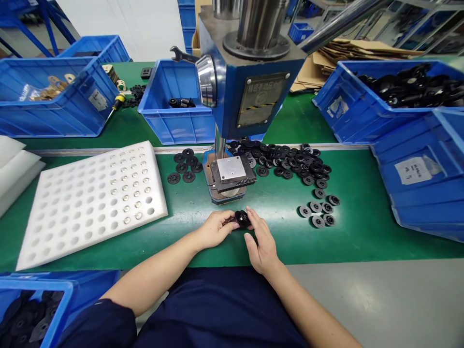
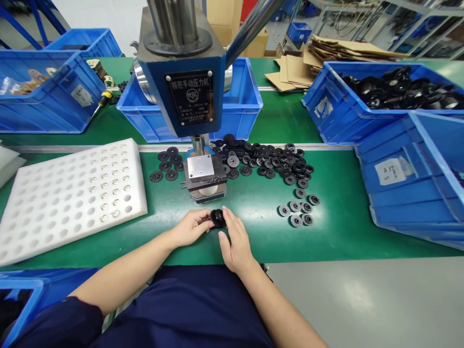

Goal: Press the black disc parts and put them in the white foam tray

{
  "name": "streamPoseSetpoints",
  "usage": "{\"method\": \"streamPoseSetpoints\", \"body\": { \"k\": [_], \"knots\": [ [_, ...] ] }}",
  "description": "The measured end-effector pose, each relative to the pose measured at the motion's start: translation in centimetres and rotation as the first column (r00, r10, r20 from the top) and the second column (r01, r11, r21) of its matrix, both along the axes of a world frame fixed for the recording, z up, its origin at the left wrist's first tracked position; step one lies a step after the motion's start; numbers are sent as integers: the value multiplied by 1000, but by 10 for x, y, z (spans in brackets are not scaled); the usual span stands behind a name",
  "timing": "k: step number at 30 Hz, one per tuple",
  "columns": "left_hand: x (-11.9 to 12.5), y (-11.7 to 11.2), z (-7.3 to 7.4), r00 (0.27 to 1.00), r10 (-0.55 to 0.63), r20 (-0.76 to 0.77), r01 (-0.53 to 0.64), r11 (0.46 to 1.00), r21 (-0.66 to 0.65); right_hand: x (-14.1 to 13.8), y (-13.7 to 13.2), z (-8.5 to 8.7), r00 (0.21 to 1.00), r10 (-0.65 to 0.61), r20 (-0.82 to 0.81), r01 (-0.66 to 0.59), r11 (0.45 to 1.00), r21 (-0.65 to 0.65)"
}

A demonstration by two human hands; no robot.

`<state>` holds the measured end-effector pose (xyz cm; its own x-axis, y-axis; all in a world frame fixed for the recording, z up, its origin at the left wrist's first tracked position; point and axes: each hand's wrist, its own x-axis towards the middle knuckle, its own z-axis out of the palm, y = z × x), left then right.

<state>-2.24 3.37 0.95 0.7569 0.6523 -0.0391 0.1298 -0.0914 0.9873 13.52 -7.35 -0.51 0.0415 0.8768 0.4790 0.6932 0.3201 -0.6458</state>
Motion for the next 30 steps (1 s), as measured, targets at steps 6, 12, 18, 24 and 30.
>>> {"method": "streamPoseSetpoints", "body": {
  "k": [6,12,18,24,30],
  "knots": [
    [2,1,4,996,-27,-89,41,987,158,0,1,0,1000,9,29,-9,1000,6],
    [3,2,6,990,-38,-133,66,975,212,2,2,-4,999,5,48,-3,999,-45],
    [4,1,7,993,-39,-115,61,979,196,3,0,-2,996,38,87,-32,997,-74],
    [6,0,9,993,-21,-117,41,983,176,4,-1,-5,990,41,137,-27,995,-98],
    [6,1,5,993,-39,-108,52,990,128,5,-2,-9,981,44,191,-19,992,-128]
  ]
}}
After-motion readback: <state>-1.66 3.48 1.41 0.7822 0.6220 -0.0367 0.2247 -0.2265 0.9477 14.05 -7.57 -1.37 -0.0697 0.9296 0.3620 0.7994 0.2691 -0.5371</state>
